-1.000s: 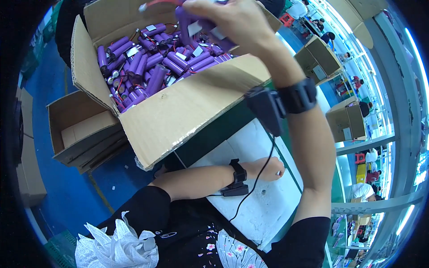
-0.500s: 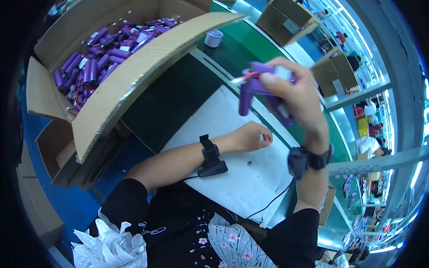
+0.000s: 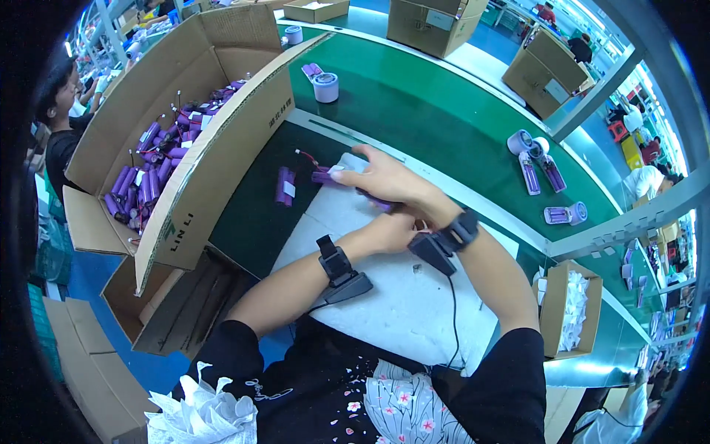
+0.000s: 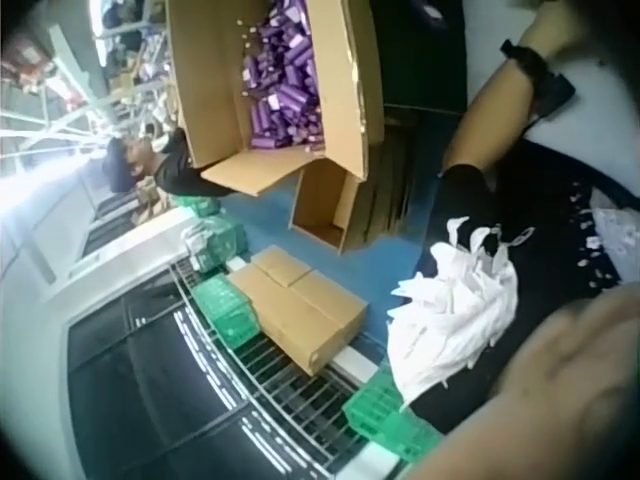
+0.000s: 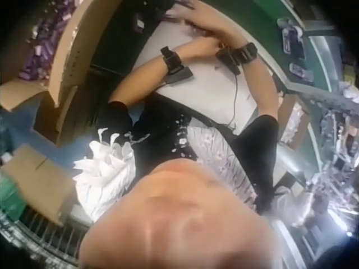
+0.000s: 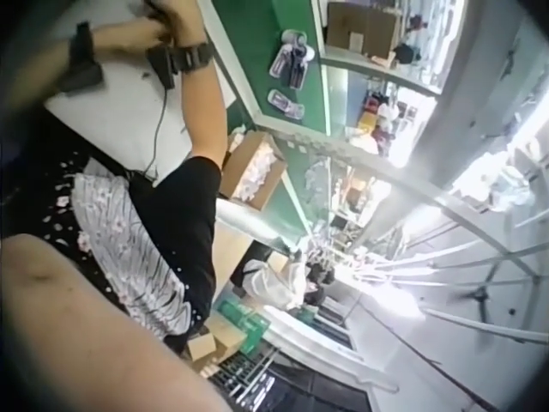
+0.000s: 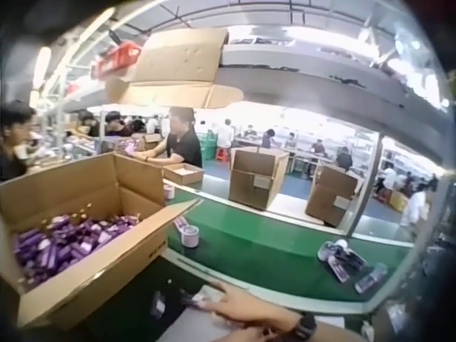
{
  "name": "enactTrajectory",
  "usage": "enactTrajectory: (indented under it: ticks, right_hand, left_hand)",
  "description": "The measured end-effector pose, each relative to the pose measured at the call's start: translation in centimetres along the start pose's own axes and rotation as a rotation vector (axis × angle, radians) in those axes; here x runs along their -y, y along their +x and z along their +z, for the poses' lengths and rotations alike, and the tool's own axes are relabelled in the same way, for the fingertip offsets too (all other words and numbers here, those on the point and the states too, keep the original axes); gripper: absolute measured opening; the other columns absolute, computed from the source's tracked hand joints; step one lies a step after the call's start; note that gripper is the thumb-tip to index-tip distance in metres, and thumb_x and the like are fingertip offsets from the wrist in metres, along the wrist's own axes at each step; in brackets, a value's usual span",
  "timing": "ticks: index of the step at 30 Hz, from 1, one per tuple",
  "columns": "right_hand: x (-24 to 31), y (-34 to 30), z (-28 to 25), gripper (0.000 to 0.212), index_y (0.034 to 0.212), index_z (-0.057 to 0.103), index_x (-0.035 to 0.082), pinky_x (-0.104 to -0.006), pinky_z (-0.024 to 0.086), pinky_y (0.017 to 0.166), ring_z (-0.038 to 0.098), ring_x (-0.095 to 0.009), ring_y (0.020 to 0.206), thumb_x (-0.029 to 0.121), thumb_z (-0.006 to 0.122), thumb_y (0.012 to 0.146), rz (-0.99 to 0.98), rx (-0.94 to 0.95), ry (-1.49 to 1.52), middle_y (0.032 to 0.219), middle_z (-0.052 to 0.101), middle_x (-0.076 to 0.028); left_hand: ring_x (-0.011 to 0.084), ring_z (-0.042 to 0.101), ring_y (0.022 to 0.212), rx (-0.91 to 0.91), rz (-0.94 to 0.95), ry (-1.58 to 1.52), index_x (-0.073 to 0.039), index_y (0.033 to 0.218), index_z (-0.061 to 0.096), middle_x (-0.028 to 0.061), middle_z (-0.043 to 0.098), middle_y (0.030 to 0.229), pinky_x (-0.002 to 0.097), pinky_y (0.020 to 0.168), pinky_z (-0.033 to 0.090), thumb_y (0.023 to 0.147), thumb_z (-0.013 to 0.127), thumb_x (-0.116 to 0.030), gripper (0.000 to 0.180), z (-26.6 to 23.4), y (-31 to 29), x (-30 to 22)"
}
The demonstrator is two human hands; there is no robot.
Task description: The person connects a circuit board to a fan housing, inserts a battery pack, and sets it aside. They then pick up another battery pack, peel off an adhesive strip, and press the pack into a new fan housing before connecting its circuit board.
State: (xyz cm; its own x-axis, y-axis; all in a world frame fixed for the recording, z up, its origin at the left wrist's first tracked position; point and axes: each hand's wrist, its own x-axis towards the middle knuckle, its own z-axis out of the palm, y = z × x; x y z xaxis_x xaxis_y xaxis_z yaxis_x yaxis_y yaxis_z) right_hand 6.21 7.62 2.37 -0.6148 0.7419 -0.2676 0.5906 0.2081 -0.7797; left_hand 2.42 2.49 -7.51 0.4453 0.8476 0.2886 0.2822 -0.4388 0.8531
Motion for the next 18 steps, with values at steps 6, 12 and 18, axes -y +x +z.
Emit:
enactTrajectory:
  ticks: [6,12,18]
  right_hand:
    - [-1.6,-7.8,-5.1,0.049,0.128,0.042,0.002,-0.0206,0.043,0.065,0.054,-0.009,0.073,0.016,0.06,0.084,-0.074,-0.121,0.516,0.092,0.054,-0.004]
    - [-8.9,-13.6,0.1,0.051,0.13,0.039,0.002,-0.0255,0.044,0.077,0.054,-0.012,0.086,0.011,0.059,0.084,-0.129,-0.559,0.658,0.106,0.05,-0.008]
    - [-9.9,-12.8,3.9,0.044,0.124,0.042,0.002,-0.0247,0.045,0.077,0.053,-0.011,0.088,0.008,0.06,0.084,-0.121,-0.738,0.723,0.105,0.049,-0.007]
  left_hand:
    - [0.0156,0.06,0.08,0.113,-0.185,-0.164,-0.004,0.105,0.06,0.0095,0.064,0.093,0.0283,0.071,0.048,0.083,0.061,-0.015,0.024,-2.8,-0.1,-3.5]
    - [0.0158,0.061,0.081,0.207,-0.413,-0.677,-0.005,0.125,0.048,0.0113,0.064,0.095,0.0274,0.07,0.049,0.084,0.064,-0.016,0.046,-2.3,-0.6,-4.4]
    - [0.0106,0.059,0.074,0.251,-0.364,-0.532,-0.006,0.134,0.039,0.0111,0.062,0.093,0.0255,0.066,0.049,0.082,0.066,-0.009,0.058,-3.2,-1.7,-6.1]
